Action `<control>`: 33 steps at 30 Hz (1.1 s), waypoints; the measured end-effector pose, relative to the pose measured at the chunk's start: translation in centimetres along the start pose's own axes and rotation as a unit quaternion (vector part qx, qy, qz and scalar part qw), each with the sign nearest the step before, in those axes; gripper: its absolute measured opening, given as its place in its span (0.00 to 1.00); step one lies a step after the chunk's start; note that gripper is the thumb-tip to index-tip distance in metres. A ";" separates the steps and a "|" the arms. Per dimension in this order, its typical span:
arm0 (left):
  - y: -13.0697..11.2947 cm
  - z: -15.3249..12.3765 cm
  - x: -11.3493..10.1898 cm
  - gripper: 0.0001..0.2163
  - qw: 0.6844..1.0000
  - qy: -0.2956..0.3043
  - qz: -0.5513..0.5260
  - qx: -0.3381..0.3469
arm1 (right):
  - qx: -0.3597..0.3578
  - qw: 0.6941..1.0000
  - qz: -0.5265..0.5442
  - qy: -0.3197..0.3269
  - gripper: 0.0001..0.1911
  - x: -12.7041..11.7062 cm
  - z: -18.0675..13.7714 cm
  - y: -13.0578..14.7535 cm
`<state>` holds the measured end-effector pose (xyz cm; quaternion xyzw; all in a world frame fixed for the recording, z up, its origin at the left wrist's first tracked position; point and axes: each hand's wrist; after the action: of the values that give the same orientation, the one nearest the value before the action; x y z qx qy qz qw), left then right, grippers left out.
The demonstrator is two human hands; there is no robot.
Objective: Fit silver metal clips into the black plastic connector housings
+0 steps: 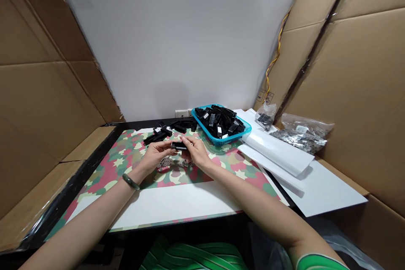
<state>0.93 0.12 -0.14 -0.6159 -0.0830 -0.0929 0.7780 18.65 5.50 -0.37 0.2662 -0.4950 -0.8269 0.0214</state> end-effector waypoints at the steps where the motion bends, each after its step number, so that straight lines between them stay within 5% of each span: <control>1: 0.1 0.0 0.0 0.18 1.000 -0.001 -0.017 -0.007 | -0.044 0.997 -0.040 -0.046 0.23 -0.2 -0.1 0.1; 4: 0.1 0.0 0.1 0.16 0.998 0.001 -0.059 -0.022 | -0.213 0.955 -0.147 -0.146 0.13 -0.8 -0.5 0.8; 7: -0.1 -0.1 0.1 0.15 0.996 0.011 -0.083 -0.041 | -0.342 0.907 -0.198 -0.145 0.06 -1.2 -0.9 1.5; 10: -0.4 -0.2 0.2 0.17 0.995 0.031 -0.076 -0.053 | -0.394 0.877 -0.239 -0.138 0.05 -1.2 -1.2 1.7; 33: -1.5 -0.3 0.1 0.16 0.998 0.053 0.027 0.003 | -0.380 0.865 -0.310 -0.100 0.13 -1.1 -1.3 1.3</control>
<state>0.67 -0.49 1.26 -0.6100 -0.0256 -0.1039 0.7851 19.89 4.07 0.67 0.2928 -0.0336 -0.9372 -0.1867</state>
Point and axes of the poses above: each hand's wrist, its own z-axis towards the middle knuckle, its own x-axis out of the palm, y = z × x, and after that the axes turned 13 degrees about -z, right-handed
